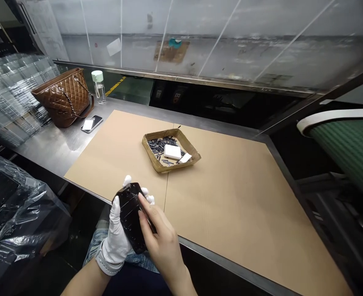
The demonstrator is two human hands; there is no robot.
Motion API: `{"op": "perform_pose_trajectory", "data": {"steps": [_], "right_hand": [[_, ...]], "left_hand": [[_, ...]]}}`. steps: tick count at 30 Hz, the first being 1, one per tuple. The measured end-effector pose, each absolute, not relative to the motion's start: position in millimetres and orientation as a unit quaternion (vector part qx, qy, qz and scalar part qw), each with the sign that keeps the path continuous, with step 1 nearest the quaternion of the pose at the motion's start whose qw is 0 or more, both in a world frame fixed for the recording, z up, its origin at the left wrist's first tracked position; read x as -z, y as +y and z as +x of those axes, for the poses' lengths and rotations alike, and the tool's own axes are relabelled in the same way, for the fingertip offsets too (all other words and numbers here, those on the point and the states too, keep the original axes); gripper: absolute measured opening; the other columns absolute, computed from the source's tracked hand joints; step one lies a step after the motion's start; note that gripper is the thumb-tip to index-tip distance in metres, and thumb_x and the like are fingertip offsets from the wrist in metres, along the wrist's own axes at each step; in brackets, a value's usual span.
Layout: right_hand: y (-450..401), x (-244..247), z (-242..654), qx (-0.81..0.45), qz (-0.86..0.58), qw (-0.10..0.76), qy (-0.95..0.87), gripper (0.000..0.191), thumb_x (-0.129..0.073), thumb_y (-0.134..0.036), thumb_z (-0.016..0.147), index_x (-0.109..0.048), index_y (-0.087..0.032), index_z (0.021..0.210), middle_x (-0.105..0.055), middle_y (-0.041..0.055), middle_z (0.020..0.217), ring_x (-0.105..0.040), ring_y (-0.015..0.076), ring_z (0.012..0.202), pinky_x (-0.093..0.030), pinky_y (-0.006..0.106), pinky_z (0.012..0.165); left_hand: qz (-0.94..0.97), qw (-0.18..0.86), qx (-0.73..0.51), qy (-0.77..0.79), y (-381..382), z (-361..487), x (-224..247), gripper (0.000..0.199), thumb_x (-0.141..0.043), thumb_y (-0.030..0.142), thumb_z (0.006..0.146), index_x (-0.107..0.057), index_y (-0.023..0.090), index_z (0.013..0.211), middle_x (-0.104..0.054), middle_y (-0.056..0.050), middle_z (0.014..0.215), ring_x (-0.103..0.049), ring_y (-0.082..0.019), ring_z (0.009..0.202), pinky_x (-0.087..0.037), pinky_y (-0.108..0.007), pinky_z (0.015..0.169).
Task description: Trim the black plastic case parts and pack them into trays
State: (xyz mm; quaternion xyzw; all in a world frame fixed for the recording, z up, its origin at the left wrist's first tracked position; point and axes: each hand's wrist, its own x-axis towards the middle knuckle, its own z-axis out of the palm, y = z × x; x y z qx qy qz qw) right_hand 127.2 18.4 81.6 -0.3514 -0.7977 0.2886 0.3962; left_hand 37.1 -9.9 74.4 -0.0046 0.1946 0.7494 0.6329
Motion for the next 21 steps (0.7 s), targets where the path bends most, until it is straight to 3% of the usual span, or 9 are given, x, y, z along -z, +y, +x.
{"op": "perform_pose_trajectory", "data": {"steps": [6,10,14,21], "right_hand": [[17.6,-83.6,126.8,-0.305,-0.355,0.381,-0.797,0.039,-0.046,-0.014,0.093,-0.054,-0.018,0.131,-0.070,0.0080,0.091,-0.068,0.0169,0.100,-0.057,0.021,0.079],[17.6,-82.6,126.9,-0.325,-0.349,0.386,-0.790,0.041,-0.046,-0.014,0.093,-0.053,-0.021,0.132,-0.070,0.0089,0.106,-0.063,0.0184,0.112,-0.054,0.026,0.090],[17.5,-82.9,126.5,-0.343,-0.344,0.394,-0.780,0.043,-0.047,-0.014,0.092,-0.052,-0.024,0.134,-0.068,0.0077,0.117,-0.060,0.0204,0.118,-0.051,0.032,0.097],[18.0,-84.1,126.2,-0.346,-0.354,0.380,-0.782,0.041,-0.046,-0.016,0.093,-0.053,-0.025,0.133,-0.071,0.0076,0.106,-0.061,0.0208,0.114,-0.053,0.032,0.093]], "left_hand": [[-0.001,0.627,-0.752,0.203,-12.7,37.0,-76.1,0.050,-0.054,0.055,0.083,-0.057,0.034,0.128,-0.067,-0.004,0.118,-0.060,-0.025,0.110,-0.031,-0.047,0.110],[0.007,0.613,-0.765,0.200,-13.1,36.6,-76.9,0.052,-0.053,0.053,0.085,-0.047,0.039,0.135,-0.065,-0.001,0.122,-0.058,-0.023,0.114,-0.030,-0.046,0.112],[0.006,0.617,-0.762,0.195,-14.3,36.0,-75.4,0.052,-0.053,0.054,0.085,-0.047,0.039,0.135,-0.064,0.000,0.126,-0.054,-0.024,0.121,-0.028,-0.045,0.113],[0.009,0.617,-0.760,0.201,-13.9,35.8,-75.2,0.053,-0.053,0.054,0.085,-0.045,0.040,0.136,-0.063,0.000,0.126,-0.054,-0.024,0.121,-0.030,-0.046,0.112]]}}
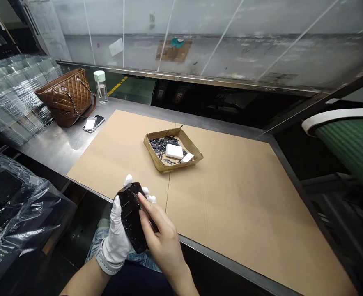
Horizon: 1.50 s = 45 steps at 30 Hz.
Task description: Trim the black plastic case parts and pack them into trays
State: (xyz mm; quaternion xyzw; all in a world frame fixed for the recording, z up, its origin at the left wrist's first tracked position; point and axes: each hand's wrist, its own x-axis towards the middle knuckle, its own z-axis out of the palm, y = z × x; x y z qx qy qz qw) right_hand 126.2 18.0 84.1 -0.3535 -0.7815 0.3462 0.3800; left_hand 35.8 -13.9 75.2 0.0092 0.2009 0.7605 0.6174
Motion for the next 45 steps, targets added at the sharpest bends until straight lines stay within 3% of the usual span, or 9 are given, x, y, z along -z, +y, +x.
{"op": "perform_pose_trajectory", "data": {"steps": [7,13,15,19,28,36,40,43,45], "right_hand": [[19.9,-83.9,128.1,-0.345,-0.338,0.360,-0.798,0.040,-0.044,-0.016,0.093,-0.055,-0.022,0.130,-0.071,0.0068,0.093,-0.070,0.0157,0.085,-0.057,0.022,0.076],[18.2,-76.8,130.7,-0.391,-0.366,0.395,-0.746,0.033,-0.045,-0.019,0.093,-0.054,-0.024,0.124,-0.070,0.0073,0.108,-0.069,0.0171,0.099,-0.057,0.025,0.082],[18.8,-78.0,130.0,-0.389,-0.374,0.384,-0.749,0.037,-0.040,-0.021,0.095,-0.048,-0.022,0.131,-0.071,0.0081,0.109,-0.069,0.0172,0.098,-0.057,0.028,0.085],[22.6,-85.5,124.9,-0.320,-0.356,0.330,-0.813,0.045,-0.035,-0.025,0.098,-0.039,-0.021,0.143,-0.064,0.0098,0.127,-0.058,0.0218,0.120,-0.052,0.035,0.097],[24.8,-84.1,115.4,-0.233,-0.350,0.311,-0.852,0.045,-0.030,-0.028,0.100,-0.042,-0.019,0.142,-0.074,0.0101,0.102,-0.071,0.0203,0.090,-0.059,0.028,0.079],[25.7,-87.1,114.0,-0.253,-0.360,0.316,-0.841,0.042,-0.031,-0.028,0.100,-0.048,-0.021,0.137,-0.072,0.0093,0.111,-0.070,0.0212,0.098,-0.059,0.029,0.078],[44.5,-67.1,138.1,-0.277,-0.410,0.302,-0.815,0.040,-0.033,-0.031,0.099,-0.054,-0.024,0.132,-0.067,0.0068,0.122,-0.065,0.0213,0.108,-0.057,0.032,0.085],[72.5,-37.8,166.0,-0.210,-0.485,0.234,-0.816,0.037,-0.038,-0.036,0.096,-0.063,-0.027,0.121,-0.074,0.0061,0.101,-0.070,0.0231,0.093,-0.059,0.034,0.071],[98.0,-26.6,179.1,-0.169,-0.496,0.207,-0.826,0.037,-0.040,-0.038,0.094,-0.066,-0.024,0.115,-0.072,0.0077,0.090,-0.069,0.0248,0.085,-0.058,0.038,0.071]], "left_hand": [[0.009,0.621,-0.762,0.185,-13.1,34.1,-71.0,0.049,-0.051,0.049,0.088,-0.046,0.039,0.136,-0.062,0.001,0.129,-0.054,-0.021,0.121,-0.029,-0.042,0.113],[0.002,0.633,-0.744,0.213,-11.9,33.5,-70.3,0.052,-0.050,0.052,0.088,-0.044,0.037,0.138,-0.067,-0.003,0.118,-0.061,-0.022,0.110,-0.033,-0.045,0.109],[0.001,0.628,-0.745,0.226,-12.0,33.8,-70.1,0.050,-0.051,0.052,0.087,-0.049,0.036,0.135,-0.068,-0.003,0.118,-0.059,-0.022,0.113,-0.033,-0.043,0.110],[-0.005,0.623,-0.751,0.221,-11.6,36.1,-68.2,0.046,-0.055,0.055,0.083,-0.060,0.035,0.124,-0.066,0.000,0.122,-0.052,-0.025,0.123,-0.030,-0.043,0.112],[-0.012,0.613,-0.755,0.233,-9.3,39.6,-64.6,0.045,-0.057,0.056,0.081,-0.062,0.035,0.121,-0.061,0.001,0.129,-0.042,-0.026,0.132,-0.026,-0.045,0.115],[-0.005,0.606,-0.761,0.230,-11.7,40.4,-56.2,0.044,-0.050,0.052,0.087,-0.058,0.034,0.127,-0.064,0.001,0.125,-0.042,-0.021,0.132,-0.025,-0.037,0.115],[-0.039,0.632,-0.739,0.229,-7.4,20.8,-68.0,0.051,-0.046,0.060,0.086,-0.055,0.034,0.129,-0.066,-0.001,0.121,-0.057,-0.022,0.115,-0.039,-0.039,0.106],[-0.076,0.625,-0.744,0.224,-7.2,-11.9,-66.6,0.052,-0.047,0.061,0.085,-0.061,0.026,0.122,-0.069,-0.007,0.107,-0.065,-0.021,0.093,-0.050,-0.040,0.092],[-0.084,0.605,-0.756,0.236,-10.1,-32.0,-56.1,0.040,-0.048,0.049,0.089,-0.064,0.021,0.113,-0.070,-0.006,0.094,-0.067,-0.018,0.083,-0.055,-0.034,0.079]]}}
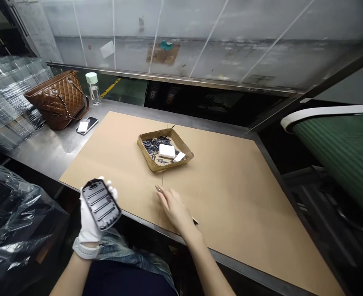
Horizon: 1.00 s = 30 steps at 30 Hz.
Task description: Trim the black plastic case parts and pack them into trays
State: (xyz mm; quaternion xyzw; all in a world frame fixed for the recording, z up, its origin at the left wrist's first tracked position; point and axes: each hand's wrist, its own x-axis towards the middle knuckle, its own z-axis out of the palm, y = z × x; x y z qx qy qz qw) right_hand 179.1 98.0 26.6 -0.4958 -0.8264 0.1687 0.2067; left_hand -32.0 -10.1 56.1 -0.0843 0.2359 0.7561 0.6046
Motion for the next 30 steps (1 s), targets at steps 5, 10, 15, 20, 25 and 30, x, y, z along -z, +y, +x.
{"op": "perform_pose_trajectory", "data": {"steps": [5,10,15,20,25,30], "right_hand": [[193.0,-43.8,171.9,-0.162,-0.485,0.210,-0.833,0.037,-0.040,-0.025,0.093,-0.058,-0.019,0.125,-0.058,0.0131,0.126,-0.051,0.0258,0.122,-0.038,0.042,0.104],[279.5,-55.6,154.8,-0.191,-0.508,0.149,-0.827,0.045,-0.070,-0.022,0.072,-0.062,-0.014,0.116,-0.058,0.0193,0.128,-0.048,0.0367,0.123,-0.031,0.054,0.104],[285.2,-55.9,154.6,-0.196,-0.491,0.197,-0.826,0.045,-0.067,-0.033,0.076,-0.060,-0.011,0.114,-0.061,0.0226,0.118,-0.051,0.0371,0.118,-0.031,0.055,0.102],[217.6,-50.5,134.0,-0.241,-0.428,0.290,-0.821,0.044,-0.043,-0.047,0.089,-0.051,-0.017,0.120,-0.056,0.0169,0.124,-0.053,0.0281,0.116,-0.044,0.043,0.096],[135.3,-40.2,93.6,-0.299,-0.319,0.317,-0.841,0.032,-0.052,-0.045,0.086,-0.060,-0.022,0.107,-0.061,0.0097,0.105,-0.061,0.0228,0.100,-0.051,0.036,0.087],[117.6,-54.0,83.8,-0.270,-0.246,0.363,-0.857,0.024,-0.063,-0.034,0.079,-0.066,-0.022,0.099,-0.057,0.0105,0.099,-0.059,0.0250,0.094,-0.052,0.039,0.083]], "left_hand": [[-0.017,0.635,-0.701,0.324,-14.4,-39.7,-40.1,0.016,-0.057,0.029,0.088,-0.066,0.015,0.086,-0.057,0.004,0.056,-0.052,-0.006,0.043,-0.046,-0.017,0.044],[0.189,0.462,-0.655,0.567,2.2,-31.7,-54.6,0.027,-0.076,0.034,0.071,-0.070,0.019,0.092,-0.073,-0.002,0.092,-0.066,-0.018,0.087,-0.050,-0.028,0.086],[0.375,0.414,-0.572,0.601,22.5,-44.0,-45.4,0.027,-0.072,0.032,0.073,-0.072,0.021,0.097,-0.073,-0.006,0.092,-0.066,-0.024,0.089,-0.048,-0.036,0.090],[0.414,0.379,-0.533,0.633,35.0,-42.0,-28.6,0.030,-0.063,0.035,0.080,-0.070,0.022,0.106,-0.073,-0.006,0.105,-0.065,-0.026,0.101,-0.045,-0.037,0.097],[0.458,0.376,-0.489,0.640,34.0,-41.2,-30.1,0.029,-0.053,0.038,0.086,-0.070,0.020,0.100,-0.074,-0.006,0.094,-0.066,-0.023,0.087,-0.050,-0.035,0.086],[0.438,0.369,-0.504,0.646,24.5,-44.6,-30.9,0.020,-0.058,0.037,0.083,-0.070,0.021,0.085,-0.073,-0.004,0.085,-0.064,-0.021,0.080,-0.049,-0.031,0.081]]}}
